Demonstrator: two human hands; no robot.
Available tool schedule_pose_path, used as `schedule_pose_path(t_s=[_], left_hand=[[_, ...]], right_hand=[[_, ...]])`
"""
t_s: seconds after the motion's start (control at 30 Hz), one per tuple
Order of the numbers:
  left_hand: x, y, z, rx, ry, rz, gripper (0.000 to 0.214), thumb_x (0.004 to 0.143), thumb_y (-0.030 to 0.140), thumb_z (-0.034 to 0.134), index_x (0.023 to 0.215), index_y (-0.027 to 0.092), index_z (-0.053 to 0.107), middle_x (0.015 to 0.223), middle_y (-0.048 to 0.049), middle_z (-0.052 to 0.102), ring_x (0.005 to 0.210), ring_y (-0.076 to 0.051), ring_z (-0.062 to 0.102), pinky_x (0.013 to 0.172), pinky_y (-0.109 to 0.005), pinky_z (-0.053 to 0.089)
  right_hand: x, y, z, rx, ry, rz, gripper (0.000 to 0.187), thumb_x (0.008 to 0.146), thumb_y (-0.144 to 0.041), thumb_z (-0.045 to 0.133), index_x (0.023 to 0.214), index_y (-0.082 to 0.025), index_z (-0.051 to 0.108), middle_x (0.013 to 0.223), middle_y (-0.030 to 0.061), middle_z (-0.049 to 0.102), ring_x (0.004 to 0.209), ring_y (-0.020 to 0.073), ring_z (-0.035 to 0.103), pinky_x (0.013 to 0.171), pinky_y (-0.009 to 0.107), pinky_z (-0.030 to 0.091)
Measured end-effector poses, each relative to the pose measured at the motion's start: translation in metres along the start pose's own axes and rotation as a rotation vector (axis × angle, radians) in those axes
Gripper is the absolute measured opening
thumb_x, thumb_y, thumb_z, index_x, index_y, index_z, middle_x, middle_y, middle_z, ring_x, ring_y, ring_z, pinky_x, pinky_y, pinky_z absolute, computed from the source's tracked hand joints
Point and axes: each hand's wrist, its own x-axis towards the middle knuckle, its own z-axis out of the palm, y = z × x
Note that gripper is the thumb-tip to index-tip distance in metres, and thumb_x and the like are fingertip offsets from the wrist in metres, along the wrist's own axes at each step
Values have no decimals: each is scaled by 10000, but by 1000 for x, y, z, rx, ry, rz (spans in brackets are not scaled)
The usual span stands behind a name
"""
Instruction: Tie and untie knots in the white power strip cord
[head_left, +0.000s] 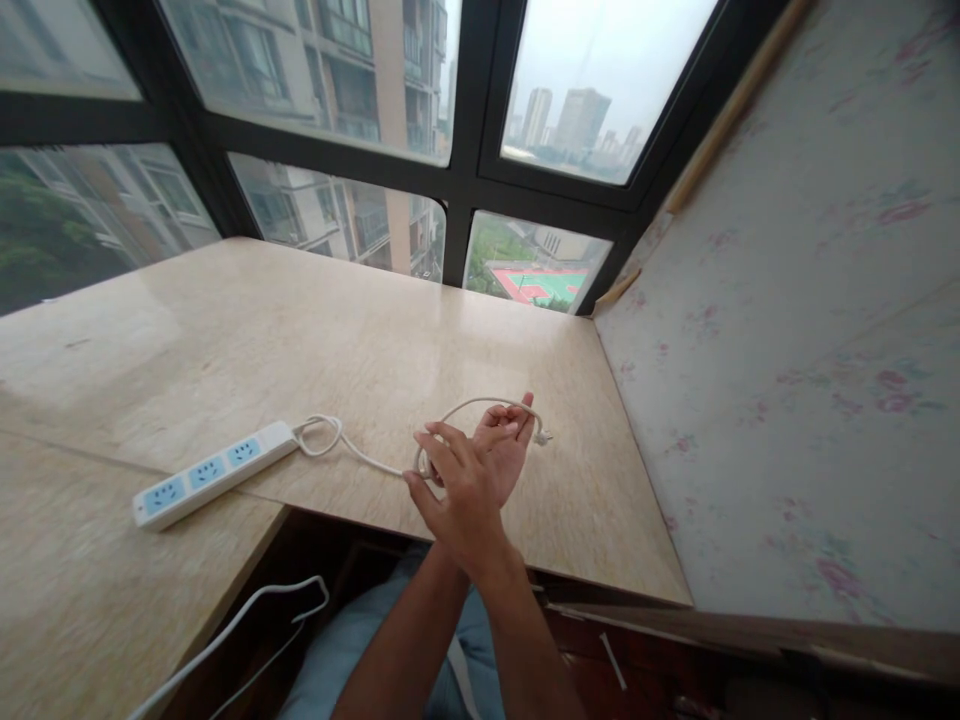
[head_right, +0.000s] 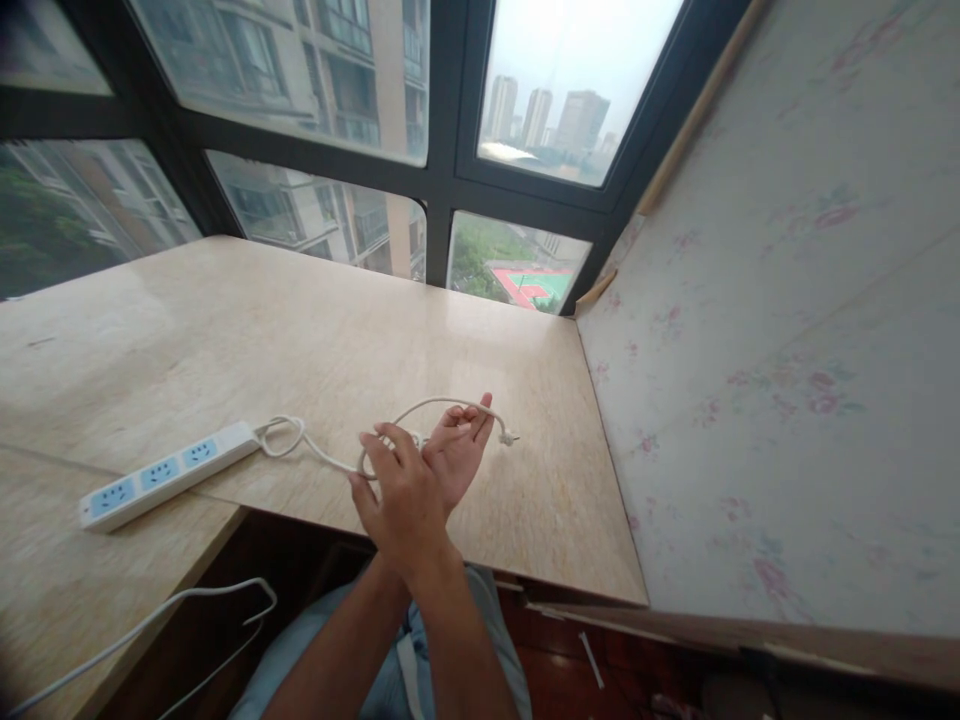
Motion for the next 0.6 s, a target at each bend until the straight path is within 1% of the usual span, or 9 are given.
schedule_pose_path(t_s=[0.1, 0.13, 0.23, 0.3, 0.37, 0.43, 0.47, 0.53, 0.6], left_hand=[[7, -8, 3, -284, -32, -23, 274, 864, 437, 498, 925, 217, 651, 1184, -81, 635, 1271, -272, 495, 1044, -478, 399], [8, -11, 4, -326, -30, -40, 307, 860, 478, 502, 924, 219, 654, 1188, -79, 636, 1268, -271, 498, 1036, -476, 404], [7, -24, 8, -406, 13, -90, 365, 836, 558, 522, 930, 228, 646, 1197, -72, 633, 1241, -267, 522, 1008, -461, 427], [3, -30, 9, -479, -1, -157, 323, 811, 504, 588, 955, 218, 629, 1161, -73, 643, 1206, -262, 552, 986, -438, 450], [-3, -33, 9, -540, -48, -249, 282, 797, 392, 636, 1007, 206, 607, 1107, -69, 655, 1173, -243, 577, 913, -378, 499], [-9, -31, 10, -554, -105, -339, 276, 806, 328, 630, 1050, 207, 584, 1073, -63, 663, 1076, -209, 624, 715, -272, 536], [-12, -30, 10, -535, -139, -379, 271, 813, 322, 622, 1055, 206, 579, 1063, -65, 668, 960, -185, 656, 593, -224, 510], [-20, -28, 12, -445, -214, -427, 269, 808, 327, 631, 1035, 189, 587, 1038, -76, 680, 663, -120, 632, 435, -178, 413], [-29, -28, 11, -291, -256, -391, 266, 797, 322, 651, 1009, 166, 618, 996, -81, 690, 526, -78, 552, 439, -190, 417]], right_hand=[[-18, 7, -4, 94, 57, 68, 478, 863, -168, 570, 1328, -269, 528, 1328, 104, 551, 1240, 256, 504, 1004, 451, 466], [-25, 9, -7, 142, 73, 98, 495, 869, -164, 559, 1349, -276, 507, 1355, 102, 531, 1248, 252, 499, 989, 443, 483], [-43, 17, -16, 311, 136, 213, 520, 877, -198, 568, 1380, -290, 469, 1396, 100, 498, 1189, 245, 558, 898, 407, 545], [-50, 25, -25, 423, 214, 312, 487, 872, -249, 598, 1348, -275, 501, 1358, 104, 537, 1113, 239, 613, 876, 398, 550], [-54, 36, -36, 494, 351, 437, 419, 848, -318, 640, 1255, -244, 576, 1249, 104, 617, 995, 224, 661, 809, 369, 560], [-55, 50, -48, 559, 522, 577, 355, 815, -393, 674, 1115, -207, 642, 1063, 85, 687, 802, 178, 671, 630, 282, 544], [-54, 57, -55, 623, 578, 641, 342, 800, -433, 681, 1040, -188, 664, 958, 69, 697, 700, 149, 644, 535, 237, 499], [-53, 69, -68, 826, 596, 735, 389, 777, -523, 672, 918, -161, 688, 780, 37, 669, 559, 101, 557, 433, 192, 407], [-52, 77, -78, 1034, 545, 780, 454, 750, -591, 662, 843, -148, 703, 682, 13, 624, 498, 73, 492, 407, 178, 378]])
